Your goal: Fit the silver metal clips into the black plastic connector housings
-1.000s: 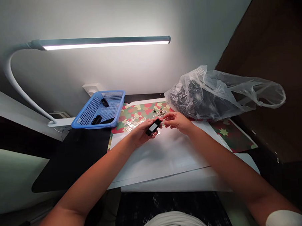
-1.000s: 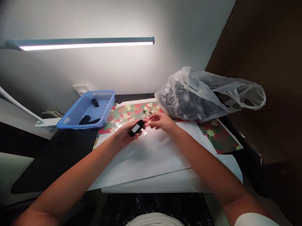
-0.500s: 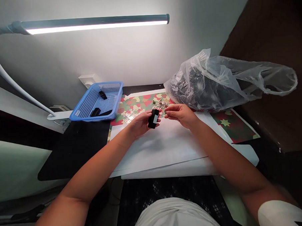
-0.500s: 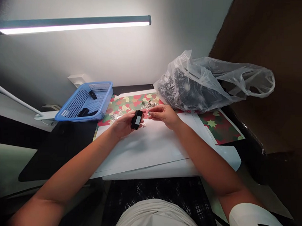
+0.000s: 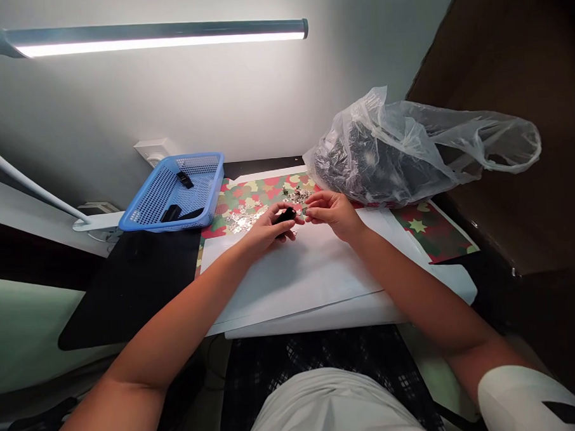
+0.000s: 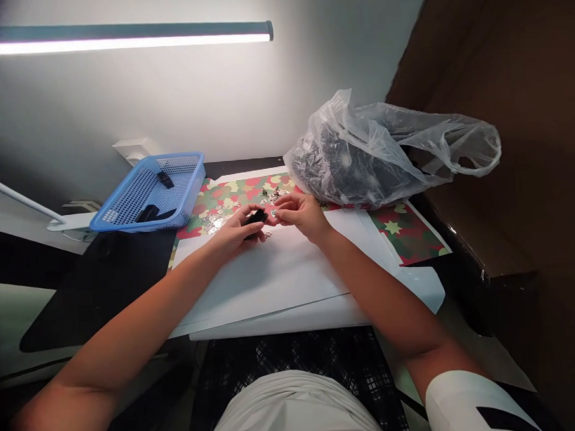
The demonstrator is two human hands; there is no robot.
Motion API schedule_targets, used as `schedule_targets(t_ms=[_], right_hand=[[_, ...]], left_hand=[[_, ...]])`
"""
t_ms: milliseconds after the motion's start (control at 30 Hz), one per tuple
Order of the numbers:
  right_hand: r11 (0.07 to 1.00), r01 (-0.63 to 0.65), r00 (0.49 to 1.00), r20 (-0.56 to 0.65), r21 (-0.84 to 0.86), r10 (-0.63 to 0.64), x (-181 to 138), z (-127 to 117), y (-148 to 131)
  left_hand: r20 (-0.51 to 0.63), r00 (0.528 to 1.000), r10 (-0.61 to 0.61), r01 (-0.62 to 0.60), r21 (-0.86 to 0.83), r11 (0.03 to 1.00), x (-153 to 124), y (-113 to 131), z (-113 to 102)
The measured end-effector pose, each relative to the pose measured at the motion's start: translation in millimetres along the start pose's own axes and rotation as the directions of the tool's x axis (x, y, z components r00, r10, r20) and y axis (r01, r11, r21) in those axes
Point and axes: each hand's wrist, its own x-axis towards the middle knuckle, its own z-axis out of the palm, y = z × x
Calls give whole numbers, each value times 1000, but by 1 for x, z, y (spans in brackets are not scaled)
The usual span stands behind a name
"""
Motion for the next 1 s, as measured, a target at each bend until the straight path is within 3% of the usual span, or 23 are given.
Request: schedule_targets(t_ms=[167,300,467,767,900,1000], right_hand=[[998,40,998,48,-50,-38,0,2,2],[992,22,999,38,-124,-18,1,-1,5],[963,159,983,-58,-215,-175,5,-3,7],[986,-126,991,-24,112,129,-1,-2,-1],[985,-139,989,-42,101,144,0,-3,1],[998,-36,998,-56,-46,33,1,-3,6]], left_hand=[[-21,1000,21,-20,33,999,-2,2,6],[-46,998,-30,27,-77,997,-1,3,8],[-46,992,-116,110,-114,987,0,6,9],[18,989,-149,150,-129,980,-2,4,7],[38,989,-146,150,-139,979,-1,0,5],[70,990,-119,129,-177,976,-2,-2,4]])
